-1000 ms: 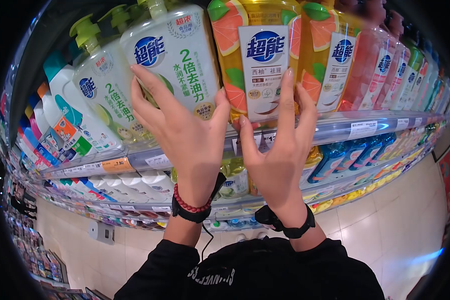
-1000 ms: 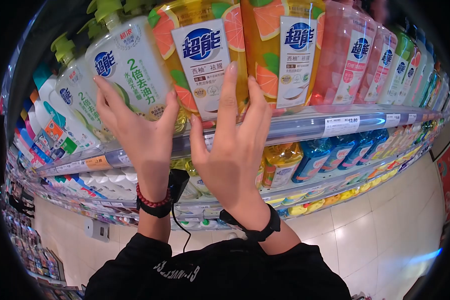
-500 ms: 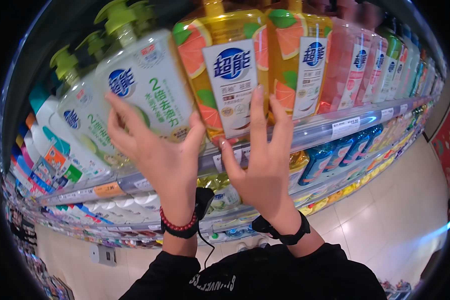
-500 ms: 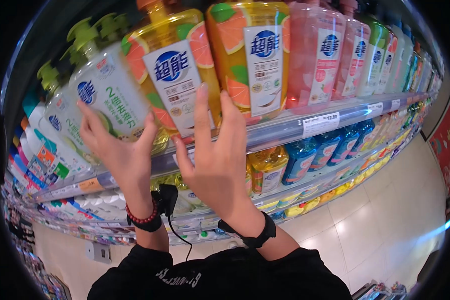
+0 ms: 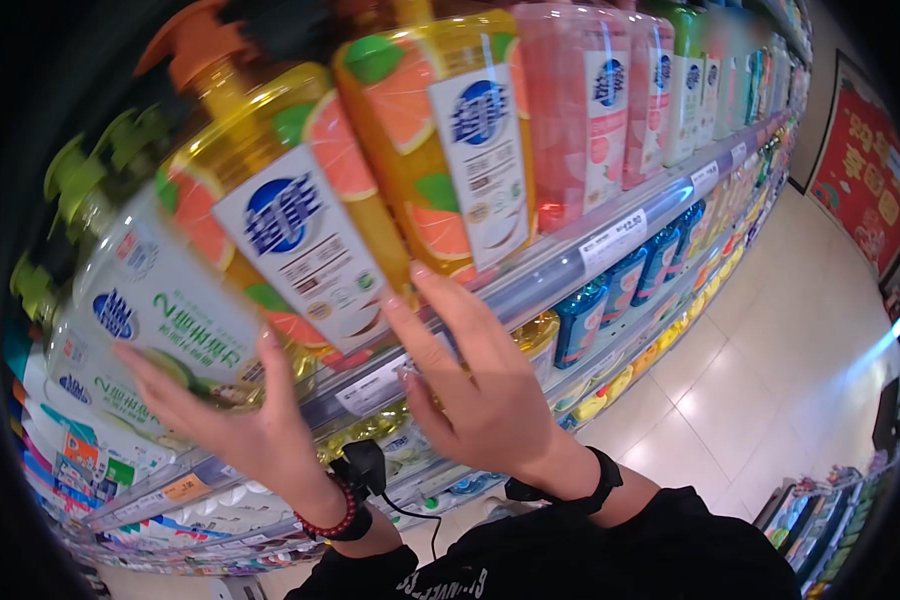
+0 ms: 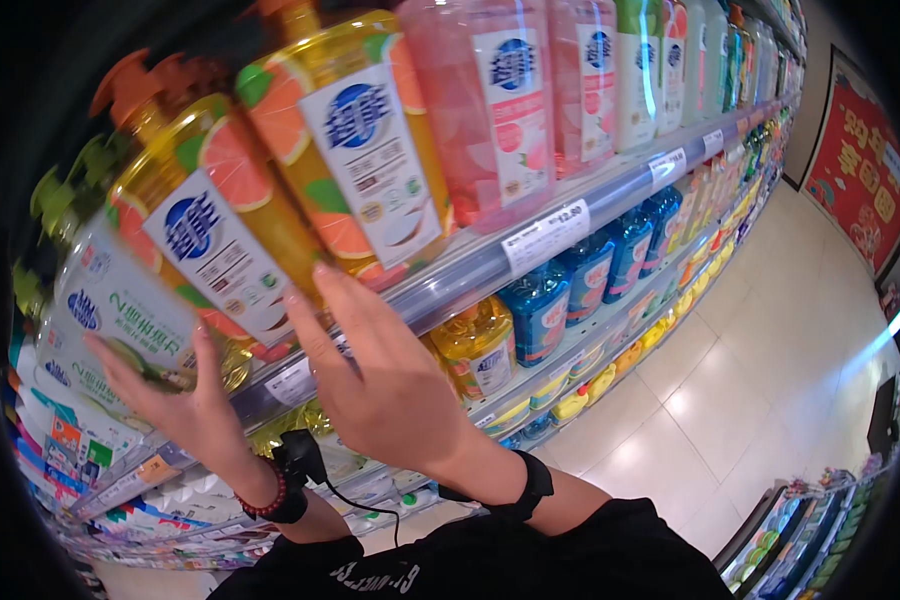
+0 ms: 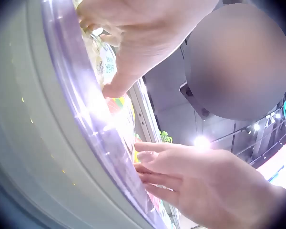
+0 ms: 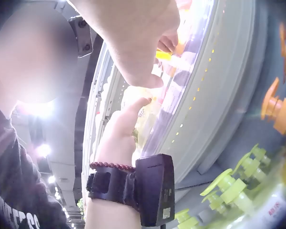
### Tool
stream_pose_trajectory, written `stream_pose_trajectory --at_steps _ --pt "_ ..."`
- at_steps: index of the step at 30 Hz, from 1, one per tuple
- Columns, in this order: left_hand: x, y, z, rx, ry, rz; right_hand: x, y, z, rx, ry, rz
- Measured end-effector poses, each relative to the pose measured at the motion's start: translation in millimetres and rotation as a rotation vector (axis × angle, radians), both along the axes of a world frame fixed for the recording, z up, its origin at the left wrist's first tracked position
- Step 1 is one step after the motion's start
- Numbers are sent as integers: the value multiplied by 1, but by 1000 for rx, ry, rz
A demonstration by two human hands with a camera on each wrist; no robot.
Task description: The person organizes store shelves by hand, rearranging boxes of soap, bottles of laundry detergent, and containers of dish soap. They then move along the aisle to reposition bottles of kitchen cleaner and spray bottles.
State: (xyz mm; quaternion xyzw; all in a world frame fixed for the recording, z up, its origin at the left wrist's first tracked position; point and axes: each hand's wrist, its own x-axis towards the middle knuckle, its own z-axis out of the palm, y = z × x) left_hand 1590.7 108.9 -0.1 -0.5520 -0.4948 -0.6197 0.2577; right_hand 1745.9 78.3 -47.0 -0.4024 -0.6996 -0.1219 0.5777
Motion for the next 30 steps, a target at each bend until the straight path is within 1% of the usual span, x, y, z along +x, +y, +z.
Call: stream_pose_trajectory --at_steps 3,7,8,11,12,15,17,18,20,23,27,29,30 --pt "3 -3 0 -10 -45 -34 19 -1 1 -16 29 57" --pt "4 0 -6 -6 -148 -26 67 -1 5 43 62 37" --pt "1 7 -14 38 -218 -98 82 2 4 79 69 34" --pt "41 -9 -17 80 -304 152 138 6 9 111 45 50" --pt "59 -12 -19 121 -273 200 156 9 11 110 36 34" --pt "117 -18 -26 234 -256 -55 208 18 10 119 16 24" --pt "161 -17 -15 182 -193 -126 229 23 13 118 54 3" --pt "173 -14 -11 120 -168 -97 236 24 14 114 70 -8" --pt "190 -7 -1 -7 -126 -43 244 27 18 84 99 35" --pt "202 9 8 -65 -86 34 250 33 21 87 125 90" --pt "206 21 3 -59 -61 103 254 40 15 101 148 96" --pt "206 22 0 -56 -57 104 254 42 11 106 151 90" --pt "206 22 -2 -47 -61 64 255 42 10 114 140 88"
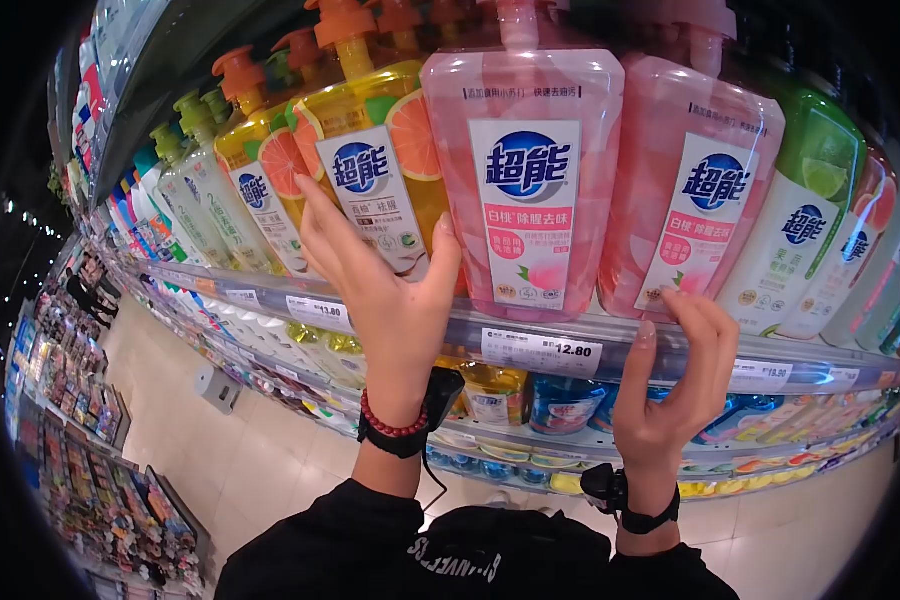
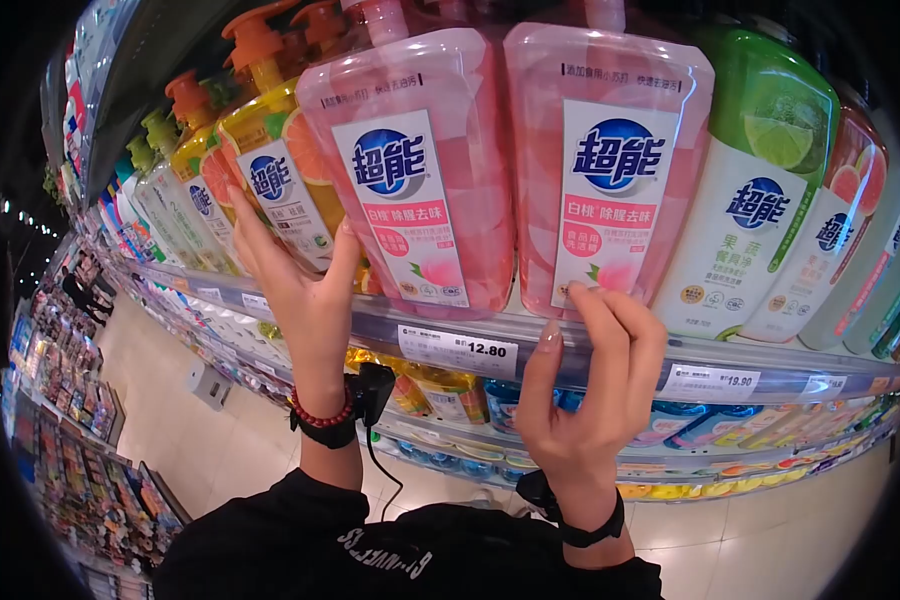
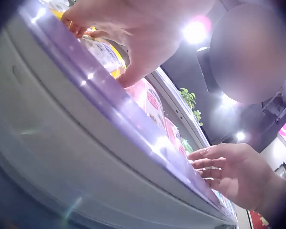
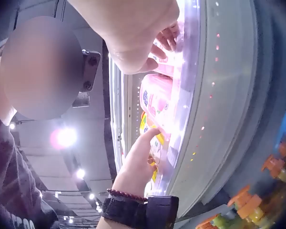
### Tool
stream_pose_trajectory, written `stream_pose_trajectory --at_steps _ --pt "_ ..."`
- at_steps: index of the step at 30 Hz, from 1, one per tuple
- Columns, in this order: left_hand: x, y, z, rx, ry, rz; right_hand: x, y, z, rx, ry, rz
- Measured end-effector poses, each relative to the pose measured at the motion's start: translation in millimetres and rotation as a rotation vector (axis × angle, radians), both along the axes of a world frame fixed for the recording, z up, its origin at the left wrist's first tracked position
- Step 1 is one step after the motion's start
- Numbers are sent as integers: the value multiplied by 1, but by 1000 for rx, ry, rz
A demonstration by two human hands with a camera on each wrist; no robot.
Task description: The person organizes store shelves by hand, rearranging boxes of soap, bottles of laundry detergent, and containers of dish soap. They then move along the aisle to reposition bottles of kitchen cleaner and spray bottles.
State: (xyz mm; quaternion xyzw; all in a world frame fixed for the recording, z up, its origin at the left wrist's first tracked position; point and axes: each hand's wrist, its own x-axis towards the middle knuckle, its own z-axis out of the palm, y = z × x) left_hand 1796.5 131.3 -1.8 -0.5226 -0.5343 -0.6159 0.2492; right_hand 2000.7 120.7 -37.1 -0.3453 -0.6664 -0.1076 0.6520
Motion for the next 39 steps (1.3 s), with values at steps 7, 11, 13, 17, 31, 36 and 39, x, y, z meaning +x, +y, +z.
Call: stream_pose_trajectory --at_steps 7,11,13,17,31,36,39 --pt "-16 -22 20 63 98 -95 -1 -2 0 -30 -25 -38" --pt "-30 -46 92 171 24 -437 3 -5 0 -56 -38 -11" --pt "-36 -44 129 111 37 -584 2 -5 -2 -56 -23 6" --pt "-44 -7 172 -134 63 -469 3 -3 -5 -60 -6 40" --pt "-44 30 192 -435 -117 -757 1 -2 -2 -86 -170 19" --pt "-56 36 196 -506 -148 -776 3 -3 -2 -99 -182 35" --pt "-54 25 208 -665 -22 -706 3 -2 -4 -89 -180 24"
